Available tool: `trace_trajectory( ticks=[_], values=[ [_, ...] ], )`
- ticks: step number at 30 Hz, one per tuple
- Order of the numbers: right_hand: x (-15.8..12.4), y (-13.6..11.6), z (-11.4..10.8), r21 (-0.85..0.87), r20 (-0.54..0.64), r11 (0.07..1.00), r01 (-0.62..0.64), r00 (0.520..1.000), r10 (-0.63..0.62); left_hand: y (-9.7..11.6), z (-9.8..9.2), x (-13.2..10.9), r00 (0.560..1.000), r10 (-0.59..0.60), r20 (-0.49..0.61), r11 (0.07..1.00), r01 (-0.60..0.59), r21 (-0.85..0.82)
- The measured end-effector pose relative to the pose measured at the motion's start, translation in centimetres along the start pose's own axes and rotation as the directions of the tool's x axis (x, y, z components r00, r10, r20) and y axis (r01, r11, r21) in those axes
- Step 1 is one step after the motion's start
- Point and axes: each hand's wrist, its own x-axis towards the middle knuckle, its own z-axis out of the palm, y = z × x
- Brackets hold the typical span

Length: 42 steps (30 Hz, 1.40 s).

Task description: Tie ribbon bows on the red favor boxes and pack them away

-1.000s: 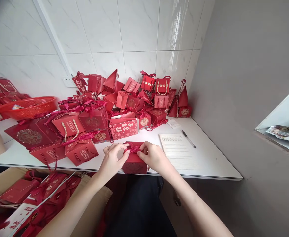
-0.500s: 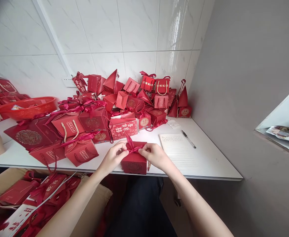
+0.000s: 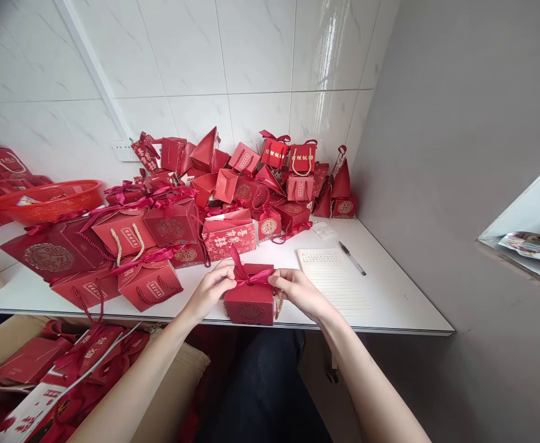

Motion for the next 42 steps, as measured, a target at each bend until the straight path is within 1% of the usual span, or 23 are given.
trace_trajectory(
  ticks=[3,8,12,15,16,18,20,21,22,23,24,25,26,27,28,29,30,31,32,34,36,39,42],
  values=[
    [0.1,0.4,-0.3,0.072,0.03,0.997,0.003,1.0,-0.005,-0.1,0.0,0.0,1.0,-0.023,0.011,0.999,0.023,-0.041],
    [0.2,0.8,-0.4,0.178,0.028,0.984,0.003,1.0,-0.008,-0.2,-0.3,0.2,0.997,-0.058,0.058,0.996,0.062,-0.07],
    [0.2,1.0,-0.3,0.208,0.034,0.978,0.011,0.999,-0.018,-0.3,-0.6,0.2,0.988,-0.099,0.118,0.985,0.114,-0.132],
    [0.4,1.6,-0.3,0.225,0.025,0.974,0.022,0.999,-0.028,-0.5,-0.5,0.3,0.982,-0.13,0.138,0.976,0.151,-0.157],
    [0.5,1.8,-0.4,0.231,0.027,0.973,0.026,0.999,-0.034,-0.5,-0.5,0.3,0.983,-0.127,0.133,0.979,0.145,-0.14],
    [0.6,2.1,-0.8,0.228,0.035,0.973,0.03,0.999,-0.039,-0.3,-0.3,0.3,0.993,-0.076,0.091,0.995,0.082,-0.063],
    [0.5,1.9,-1.3,0.17,0.036,0.985,0.03,0.999,-0.036,0.0,-0.1,0.2,0.999,0.015,0.038,0.999,-0.017,0.051],
    [0.3,1.6,-1.6,0.109,0.003,0.993,0.046,0.999,-0.046,0.1,-0.1,0.1,0.998,0.058,0.02,0.993,-0.059,0.105],
    [0.2,1.0,-1.9,0.018,-0.062,0.997,0.073,0.996,-0.071,0.3,-0.1,-0.1,0.996,0.088,0.013,0.985,-0.089,0.149],
    [0.0,0.2,-2.0,-0.102,-0.151,0.989,0.104,0.981,-0.119,0.4,0.0,-0.2,0.994,0.105,0.016,0.979,-0.106,0.176],
    [-0.1,-0.7,-1.9,-0.237,-0.243,0.962,0.134,0.951,-0.192,0.5,0.0,-0.4,0.993,0.112,0.023,0.975,-0.115,0.19],
    [-0.2,-1.7,-1.5,-0.382,-0.306,0.912,0.147,0.911,-0.275,0.6,0.1,-0.5,0.993,0.116,0.024,0.974,-0.118,0.195],
    [-0.1,-2.6,-1.0,-0.508,-0.32,0.848,0.152,0.88,-0.35,0.6,0.1,-0.6,0.993,0.121,0.013,0.973,-0.121,0.196],
    [0.2,-3.5,-0.3,-0.603,-0.273,0.779,0.173,0.872,-0.406,0.6,0.3,-0.7,0.992,0.127,-0.008,0.972,-0.123,0.199],
    [0.7,-4.2,0.5,-0.674,-0.189,0.71,0.202,0.883,-0.43,0.5,0.4,-0.8,0.99,0.134,-0.035,0.971,-0.124,0.205],
    [1.4,-4.8,1.3,-0.739,-0.086,0.635,0.227,0.902,-0.423,0.4,0.6,-0.8,0.988,0.139,-0.067,0.968,-0.121,0.218],
    [2.1,-5.1,2.1,-0.79,-0.013,0.566,0.236,0.916,-0.401,0.3,0.8,-0.8,0.985,0.139,-0.1,0.965,-0.113,0.235],
    [3.0,-5.2,2.6,-0.821,0.035,0.521,0.232,0.932,-0.36,0.3,0.9,-0.9,0.982,0.135,-0.13,0.963,-0.099,0.253],
    [3.8,-5.3,3.0,-0.834,0.068,0.506,0.222,0.95,-0.305,0.2,1.0,-0.9,0.981,0.124,-0.152,0.96,-0.08,0.268],
    [5.3,-5.1,3.3,-0.818,0.118,0.535,0.212,0.972,-0.204,0.2,1.1,-1.1,0.979,0.105,-0.173,0.953,-0.049,0.3],
    [6.2,-4.9,3.0,-0.782,0.152,0.586,0.211,0.977,-0.149,0.4,0.9,-1.3,0.978,0.125,-0.165,0.937,-0.061,0.345],
    [6.4,-4.9,2.4,-0.747,0.149,0.634,0.2,0.98,-0.134,1.0,0.8,-1.5,0.967,0.229,-0.112,0.889,-0.161,0.43],
    [6.2,-5.0,2.2,-0.702,0.109,0.69,0.177,0.984,-0.141,1.6,0.9,-1.3,0.946,0.322,-0.028,0.842,-0.273,0.466]
  ],
)
